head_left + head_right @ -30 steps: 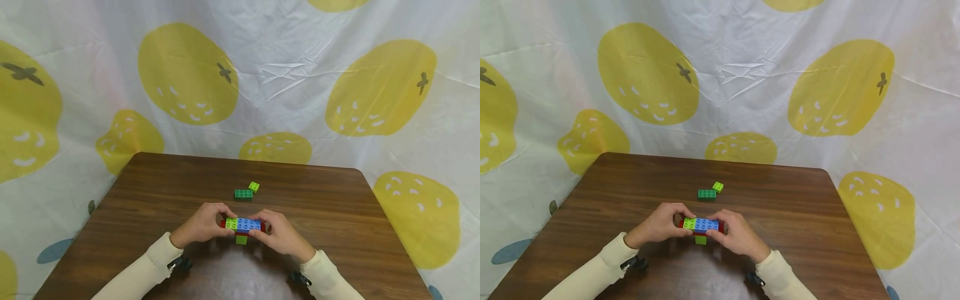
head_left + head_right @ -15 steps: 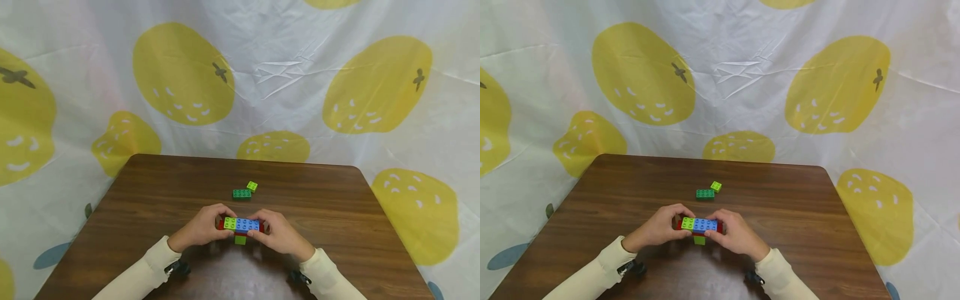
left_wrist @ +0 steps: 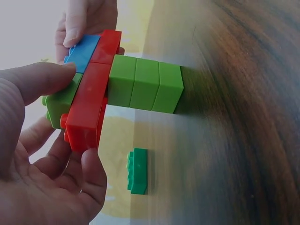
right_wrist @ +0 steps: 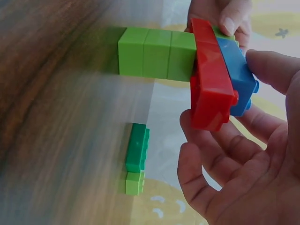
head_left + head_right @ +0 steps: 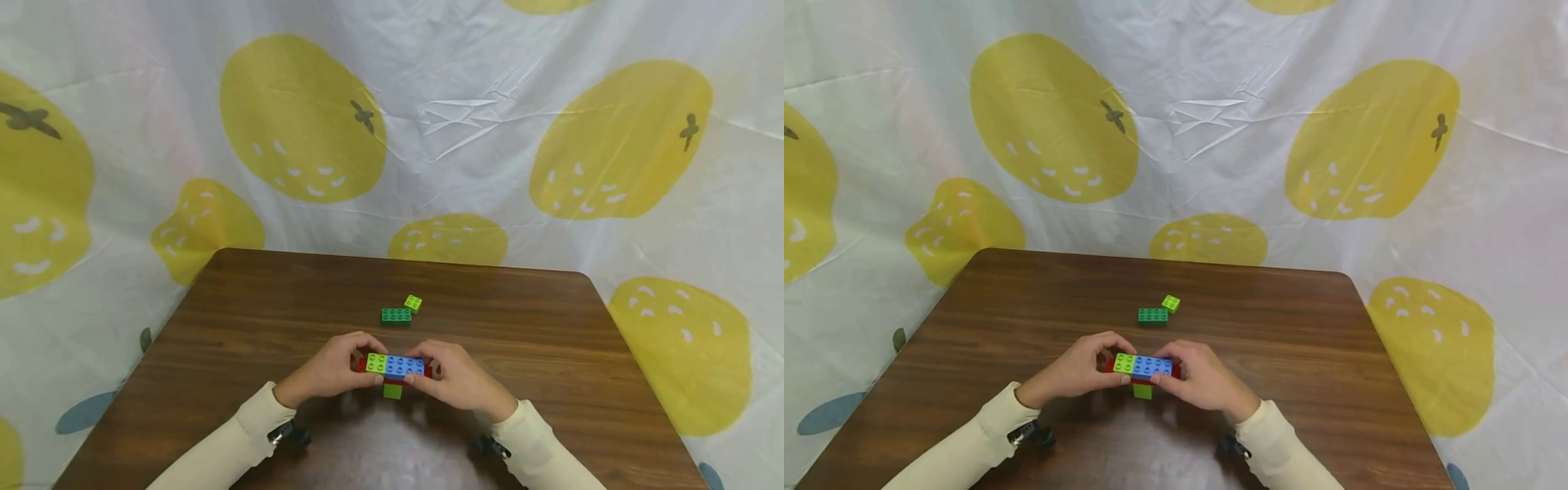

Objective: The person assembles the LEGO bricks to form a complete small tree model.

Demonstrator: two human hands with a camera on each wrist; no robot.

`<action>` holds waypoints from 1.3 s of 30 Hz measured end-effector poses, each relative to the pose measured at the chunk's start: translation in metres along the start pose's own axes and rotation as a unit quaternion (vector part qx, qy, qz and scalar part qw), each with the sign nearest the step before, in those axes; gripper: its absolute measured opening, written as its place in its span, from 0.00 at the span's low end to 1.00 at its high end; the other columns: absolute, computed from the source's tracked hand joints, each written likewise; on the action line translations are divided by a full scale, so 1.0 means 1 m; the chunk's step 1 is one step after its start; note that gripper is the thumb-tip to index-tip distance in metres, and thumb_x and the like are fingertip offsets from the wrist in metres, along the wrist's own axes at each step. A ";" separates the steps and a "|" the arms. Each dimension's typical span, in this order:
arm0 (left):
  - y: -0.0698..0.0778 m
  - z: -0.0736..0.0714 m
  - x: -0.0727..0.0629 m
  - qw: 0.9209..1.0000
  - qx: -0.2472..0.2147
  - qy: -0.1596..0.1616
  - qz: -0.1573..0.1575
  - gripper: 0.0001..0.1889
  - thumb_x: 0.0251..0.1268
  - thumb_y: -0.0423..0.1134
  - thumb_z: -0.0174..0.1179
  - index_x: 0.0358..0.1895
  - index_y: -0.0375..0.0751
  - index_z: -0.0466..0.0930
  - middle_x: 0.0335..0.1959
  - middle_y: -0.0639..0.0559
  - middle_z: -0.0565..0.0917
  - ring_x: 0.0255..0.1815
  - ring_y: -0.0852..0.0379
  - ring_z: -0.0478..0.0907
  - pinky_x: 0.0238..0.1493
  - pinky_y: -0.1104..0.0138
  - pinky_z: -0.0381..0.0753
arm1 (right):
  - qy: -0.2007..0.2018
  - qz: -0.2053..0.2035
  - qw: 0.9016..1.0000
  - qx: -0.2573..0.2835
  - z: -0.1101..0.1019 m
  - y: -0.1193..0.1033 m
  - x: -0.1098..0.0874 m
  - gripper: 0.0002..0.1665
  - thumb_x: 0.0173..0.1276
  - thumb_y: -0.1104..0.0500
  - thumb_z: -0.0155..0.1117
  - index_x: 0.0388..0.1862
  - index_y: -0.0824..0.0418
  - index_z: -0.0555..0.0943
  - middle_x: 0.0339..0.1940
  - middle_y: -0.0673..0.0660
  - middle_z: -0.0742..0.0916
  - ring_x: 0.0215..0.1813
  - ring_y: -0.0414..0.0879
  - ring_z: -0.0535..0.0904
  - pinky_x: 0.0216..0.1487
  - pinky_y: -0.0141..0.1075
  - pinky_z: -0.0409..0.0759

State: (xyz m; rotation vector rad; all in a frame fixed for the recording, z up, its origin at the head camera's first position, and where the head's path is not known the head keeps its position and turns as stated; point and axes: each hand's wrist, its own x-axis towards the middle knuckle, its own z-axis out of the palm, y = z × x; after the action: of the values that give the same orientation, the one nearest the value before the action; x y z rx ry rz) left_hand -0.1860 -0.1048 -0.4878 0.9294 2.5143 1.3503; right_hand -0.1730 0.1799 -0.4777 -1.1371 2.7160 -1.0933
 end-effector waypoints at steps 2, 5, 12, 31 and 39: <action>-0.001 0.000 0.000 1.000 -0.005 -0.001 -0.003 0.21 0.63 0.45 0.77 0.57 0.48 0.84 0.51 0.53 0.86 0.46 0.57 0.79 0.44 0.69 0.83 | 0.002 -0.007 1.000 -0.001 -0.002 0.001 0.001 0.16 0.74 0.48 0.72 0.55 0.52 0.86 0.42 0.44 0.89 0.36 0.35 0.81 0.36 0.33 0.84; -0.002 0.000 0.000 1.000 -0.010 -0.002 -0.004 0.21 0.63 0.45 0.78 0.57 0.48 0.84 0.51 0.53 0.86 0.46 0.57 0.79 0.44 0.69 0.83 | 0.009 -0.010 1.000 0.000 -0.005 0.002 0.004 0.16 0.74 0.48 0.72 0.55 0.54 0.87 0.45 0.46 0.90 0.39 0.34 0.82 0.38 0.35 0.86; -0.001 0.000 0.001 1.000 -0.006 -0.004 -0.011 0.21 0.63 0.46 0.77 0.57 0.48 0.84 0.52 0.53 0.86 0.48 0.56 0.79 0.47 0.67 0.84 | 0.018 0.023 1.000 0.003 -0.016 0.006 0.018 0.16 0.75 0.48 0.71 0.56 0.52 0.87 0.44 0.45 0.90 0.44 0.36 0.85 0.44 0.38 0.87; 0.001 -0.004 0.001 1.000 0.007 -0.010 -0.009 0.21 0.63 0.47 0.77 0.57 0.50 0.84 0.52 0.56 0.86 0.47 0.57 0.79 0.48 0.65 0.84 | 0.036 0.075 0.997 0.004 -0.015 0.047 0.081 0.20 0.73 0.51 0.73 0.58 0.59 0.86 0.43 0.49 0.91 0.43 0.41 0.86 0.47 0.40 0.86; -0.001 -0.004 0.001 1.000 0.001 -0.013 -0.008 0.20 0.63 0.47 0.77 0.56 0.50 0.84 0.52 0.54 0.86 0.47 0.54 0.80 0.45 0.69 0.82 | 0.040 0.100 0.994 0.005 -0.001 0.064 0.105 0.25 0.73 0.51 0.73 0.63 0.61 0.83 0.58 0.59 0.90 0.60 0.55 0.85 0.63 0.53 0.82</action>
State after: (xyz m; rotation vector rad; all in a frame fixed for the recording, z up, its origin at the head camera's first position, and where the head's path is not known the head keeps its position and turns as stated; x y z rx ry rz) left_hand -0.1886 -0.1070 -0.4860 0.9188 2.4998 1.3228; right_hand -0.2909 0.1462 -0.4891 -0.8154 2.8057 -1.1435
